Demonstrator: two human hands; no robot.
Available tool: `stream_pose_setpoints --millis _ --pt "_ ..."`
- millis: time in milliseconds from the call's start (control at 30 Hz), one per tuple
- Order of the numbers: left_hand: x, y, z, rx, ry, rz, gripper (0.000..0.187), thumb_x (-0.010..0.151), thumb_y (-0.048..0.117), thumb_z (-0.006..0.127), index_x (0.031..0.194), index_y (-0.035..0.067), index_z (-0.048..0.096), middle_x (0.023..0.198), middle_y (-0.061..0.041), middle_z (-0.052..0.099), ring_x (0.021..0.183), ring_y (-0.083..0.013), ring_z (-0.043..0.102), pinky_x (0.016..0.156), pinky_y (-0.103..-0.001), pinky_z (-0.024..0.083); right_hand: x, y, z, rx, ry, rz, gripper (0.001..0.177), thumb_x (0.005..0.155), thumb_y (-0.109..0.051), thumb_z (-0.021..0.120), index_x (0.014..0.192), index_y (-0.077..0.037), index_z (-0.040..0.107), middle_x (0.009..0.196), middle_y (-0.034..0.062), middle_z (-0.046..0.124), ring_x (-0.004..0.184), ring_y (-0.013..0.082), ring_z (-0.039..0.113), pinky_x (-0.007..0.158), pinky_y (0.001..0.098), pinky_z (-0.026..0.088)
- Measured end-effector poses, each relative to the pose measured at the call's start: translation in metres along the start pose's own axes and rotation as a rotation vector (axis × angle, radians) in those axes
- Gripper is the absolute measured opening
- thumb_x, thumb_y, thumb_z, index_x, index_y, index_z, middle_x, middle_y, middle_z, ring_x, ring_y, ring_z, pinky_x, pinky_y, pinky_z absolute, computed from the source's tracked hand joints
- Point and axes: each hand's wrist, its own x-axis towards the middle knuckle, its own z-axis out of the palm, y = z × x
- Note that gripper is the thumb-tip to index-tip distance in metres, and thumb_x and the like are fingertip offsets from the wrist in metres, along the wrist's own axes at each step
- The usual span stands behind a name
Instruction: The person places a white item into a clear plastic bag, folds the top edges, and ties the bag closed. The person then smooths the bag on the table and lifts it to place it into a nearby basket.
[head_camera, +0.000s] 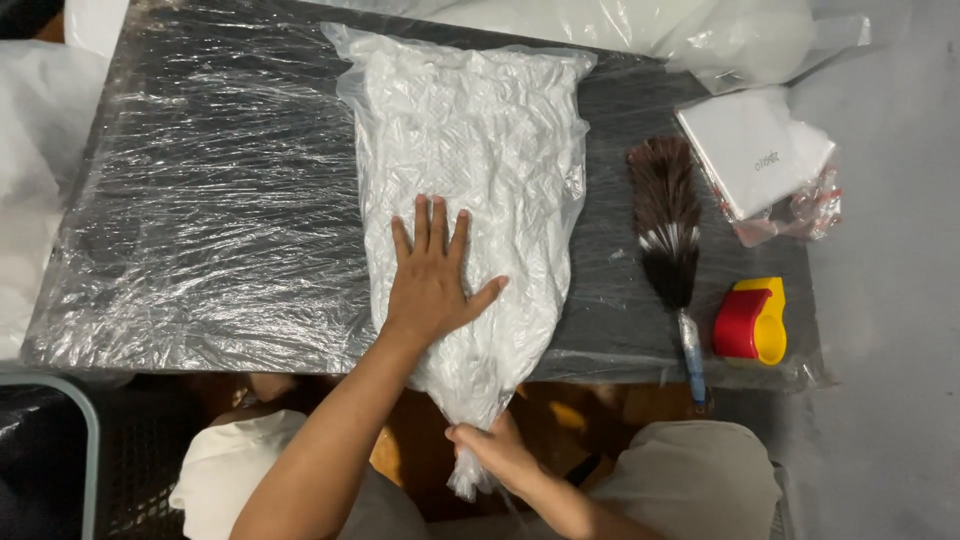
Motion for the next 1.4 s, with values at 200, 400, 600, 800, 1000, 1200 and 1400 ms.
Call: stream_pose_setpoints --millis 200,400,600,800,1000,1200,1400 --pt "0.002 -0.001 0.000 -0.011 -0.013 0.000 0.101 0.096 0.080 0.019 0.162 0.004 0.020 0.166 -0.030 0.008 0.155 -0.0440 -0.005 0.120 -0.067 -0.004 0.004 0.002 0.003 0.006 0.004 0.004 0.034 0.073 -0.009 0.074 0.107 -0.006 0.070 0.088 0.0058 0.067 0.082 0.0162 0.064 0.072 0.0306 0.058" --pt "0.002 0.000 -0.003 -0.015 -0.021 -0.001 0.100 0.097 0.080 0.018 0.162 0.004 0.020 0.166 -0.030 0.008 0.155 -0.0439 -0.005 0.120 -0.066 -0.004 0.007 0.005 0.004 0.014 0.019 -0.040 0.030 0.072 -0.007 0.074 0.101 -0.006 0.069 0.082 0.0056 0.064 0.076 0.0160 0.061 0.066 0.0309 0.054" --pt "0.003 -0.001 -0.001 -0.019 -0.020 -0.001 0.100 0.096 0.080 0.019 0.162 0.004 0.020 0.166 -0.030 0.009 0.155 -0.0443 -0.004 0.120 -0.066 -0.004 0.006 0.003 0.006 0.021 0.018 -0.022 0.040 0.071 -0.009 0.074 0.111 -0.005 0.071 0.092 0.0069 0.068 0.084 0.0168 0.064 0.071 0.0313 0.059" --pt "0.003 -0.001 0.001 -0.017 -0.017 0.001 0.100 0.096 0.080 0.021 0.161 0.004 0.021 0.166 -0.031 0.010 0.155 -0.0445 -0.003 0.120 -0.067 -0.003 0.006 0.004 0.007 0.025 0.038 -0.021 0.032 0.071 -0.008 0.074 0.103 -0.004 0.071 0.084 0.0067 0.067 0.076 0.0167 0.064 0.066 0.0306 0.057" --pt "0.003 -0.001 0.000 -0.020 -0.013 0.002 0.099 0.097 0.079 0.019 0.161 0.004 0.021 0.166 -0.031 0.009 0.155 -0.0445 -0.003 0.120 -0.066 -0.003 0.000 -0.004 0.010 0.005 0.056 0.025 0.036 0.072 -0.009 0.074 0.108 -0.005 0.072 0.091 0.0068 0.071 0.082 0.0171 0.066 0.072 0.0304 0.059" --pt "0.004 -0.001 0.001 -0.001 -0.031 -0.003 0.100 0.096 0.080 0.017 0.161 0.005 0.021 0.166 -0.030 0.009 0.155 -0.0444 -0.003 0.120 -0.066 -0.003 0.006 0.004 0.009 0.016 0.051 -0.008 0.025 0.073 -0.008 0.074 0.098 -0.005 0.071 0.083 0.0063 0.067 0.076 0.0168 0.064 0.068 0.0308 0.056" --pt "0.004 -0.002 0.002 -0.024 -0.031 -0.001 0.100 0.096 0.080 0.020 0.161 0.005 0.021 0.166 -0.031 0.008 0.155 -0.0441 -0.004 0.120 -0.066 -0.005 0.007 0.006 0.010 0.032 0.056 -0.038 0.033 0.071 -0.007 0.075 0.104 -0.005 0.070 0.087 0.0068 0.068 0.077 0.0167 0.063 0.066 0.0312 0.057"
